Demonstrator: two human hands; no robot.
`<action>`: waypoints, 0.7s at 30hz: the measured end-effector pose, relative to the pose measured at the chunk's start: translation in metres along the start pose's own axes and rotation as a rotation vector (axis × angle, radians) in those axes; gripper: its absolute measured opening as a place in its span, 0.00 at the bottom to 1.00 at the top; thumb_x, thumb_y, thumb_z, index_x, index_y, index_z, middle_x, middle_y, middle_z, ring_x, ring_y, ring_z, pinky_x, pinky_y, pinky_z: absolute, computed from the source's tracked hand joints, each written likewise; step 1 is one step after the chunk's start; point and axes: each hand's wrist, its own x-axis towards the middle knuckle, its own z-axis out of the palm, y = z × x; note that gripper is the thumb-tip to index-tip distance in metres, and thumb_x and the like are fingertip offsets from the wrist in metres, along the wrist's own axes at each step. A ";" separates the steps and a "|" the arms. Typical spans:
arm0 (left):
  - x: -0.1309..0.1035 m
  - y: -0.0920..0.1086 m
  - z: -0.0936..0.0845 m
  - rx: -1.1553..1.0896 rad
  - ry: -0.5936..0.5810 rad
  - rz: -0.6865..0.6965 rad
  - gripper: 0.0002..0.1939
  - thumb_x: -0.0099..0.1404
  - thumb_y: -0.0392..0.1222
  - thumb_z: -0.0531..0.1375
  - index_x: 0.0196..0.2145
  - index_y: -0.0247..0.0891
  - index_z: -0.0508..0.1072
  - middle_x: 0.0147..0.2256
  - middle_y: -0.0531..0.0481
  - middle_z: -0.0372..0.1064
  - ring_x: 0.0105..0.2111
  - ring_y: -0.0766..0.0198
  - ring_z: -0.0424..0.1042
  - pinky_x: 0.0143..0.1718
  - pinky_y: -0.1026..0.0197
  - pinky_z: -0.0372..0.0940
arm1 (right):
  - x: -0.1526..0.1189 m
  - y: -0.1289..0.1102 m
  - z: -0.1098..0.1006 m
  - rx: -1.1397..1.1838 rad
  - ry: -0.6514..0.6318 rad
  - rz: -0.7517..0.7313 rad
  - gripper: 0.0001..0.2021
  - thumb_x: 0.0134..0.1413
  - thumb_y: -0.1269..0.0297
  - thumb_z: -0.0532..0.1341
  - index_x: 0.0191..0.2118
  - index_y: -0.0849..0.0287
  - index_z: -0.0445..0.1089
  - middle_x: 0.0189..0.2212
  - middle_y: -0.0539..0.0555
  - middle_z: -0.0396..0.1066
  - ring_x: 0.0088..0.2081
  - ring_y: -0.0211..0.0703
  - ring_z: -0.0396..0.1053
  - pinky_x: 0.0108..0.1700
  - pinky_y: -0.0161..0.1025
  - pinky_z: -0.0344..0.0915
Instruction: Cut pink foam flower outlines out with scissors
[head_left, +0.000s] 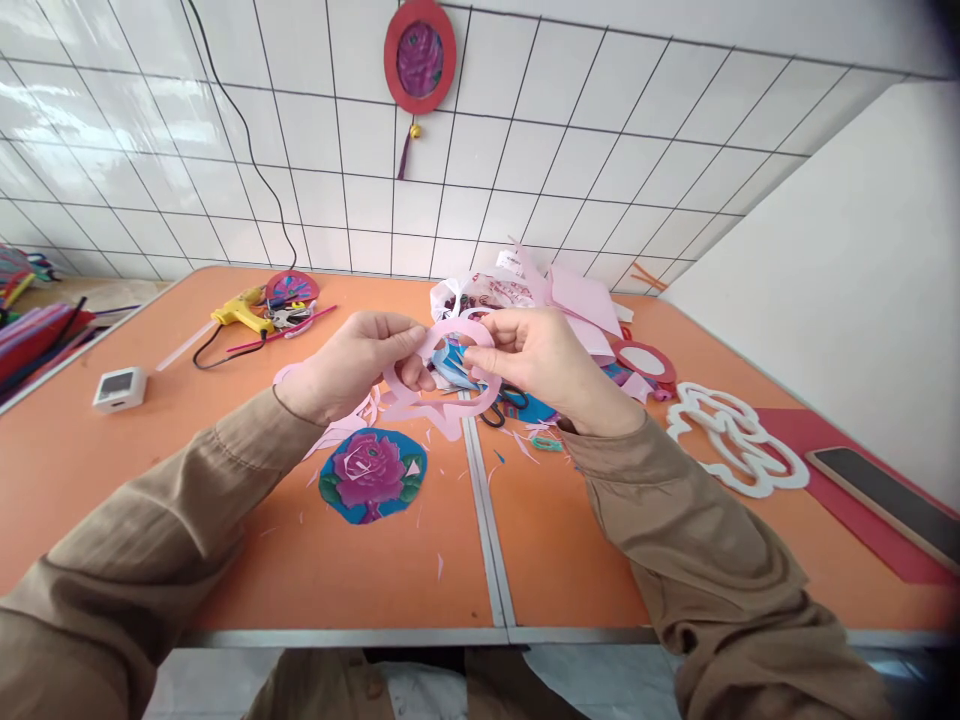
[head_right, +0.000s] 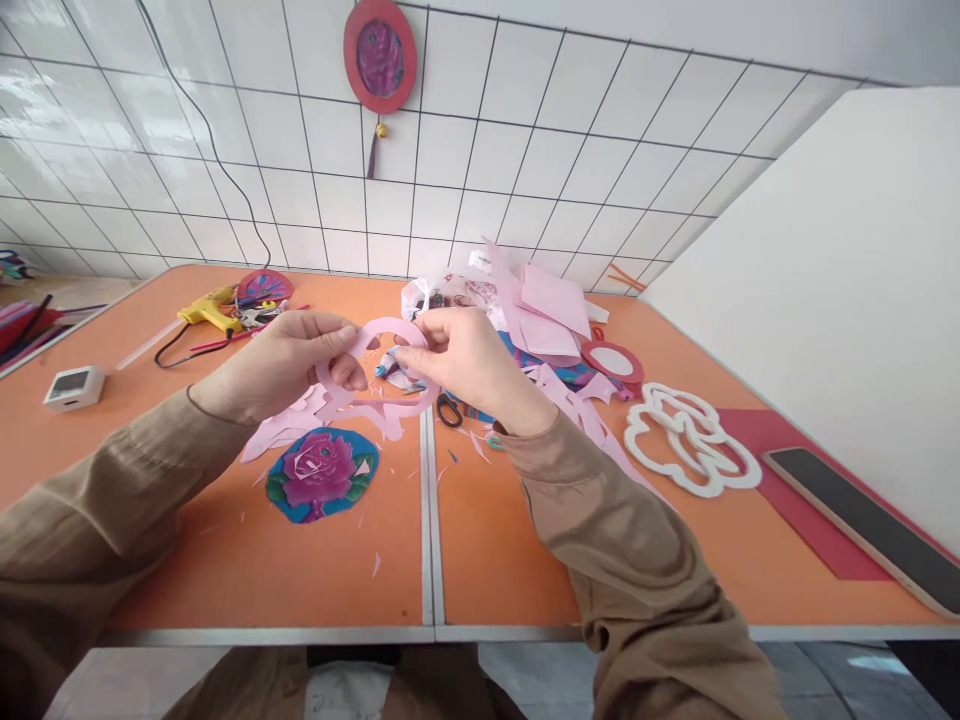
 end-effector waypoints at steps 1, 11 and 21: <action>0.000 0.000 0.000 -0.001 0.012 -0.001 0.20 0.66 0.44 0.63 0.18 0.35 0.68 0.18 0.49 0.67 0.25 0.65 0.74 0.28 0.66 0.65 | 0.000 0.001 0.000 -0.010 0.011 0.001 0.08 0.50 0.63 0.69 0.27 0.58 0.71 0.25 0.54 0.78 0.28 0.45 0.76 0.29 0.40 0.72; -0.002 -0.002 0.008 0.019 0.121 0.070 0.20 0.66 0.45 0.62 0.18 0.35 0.69 0.20 0.49 0.69 0.23 0.67 0.70 0.28 0.65 0.64 | 0.000 0.000 -0.001 -0.065 0.098 -0.092 0.11 0.56 0.60 0.64 0.26 0.59 0.73 0.23 0.52 0.76 0.27 0.42 0.72 0.28 0.37 0.67; -0.002 -0.006 0.008 0.038 0.164 0.076 0.17 0.66 0.45 0.61 0.21 0.35 0.71 0.19 0.50 0.69 0.23 0.66 0.71 0.27 0.65 0.63 | -0.001 -0.001 -0.001 -0.086 0.116 -0.110 0.17 0.63 0.56 0.60 0.24 0.58 0.71 0.23 0.53 0.76 0.32 0.44 0.75 0.30 0.37 0.67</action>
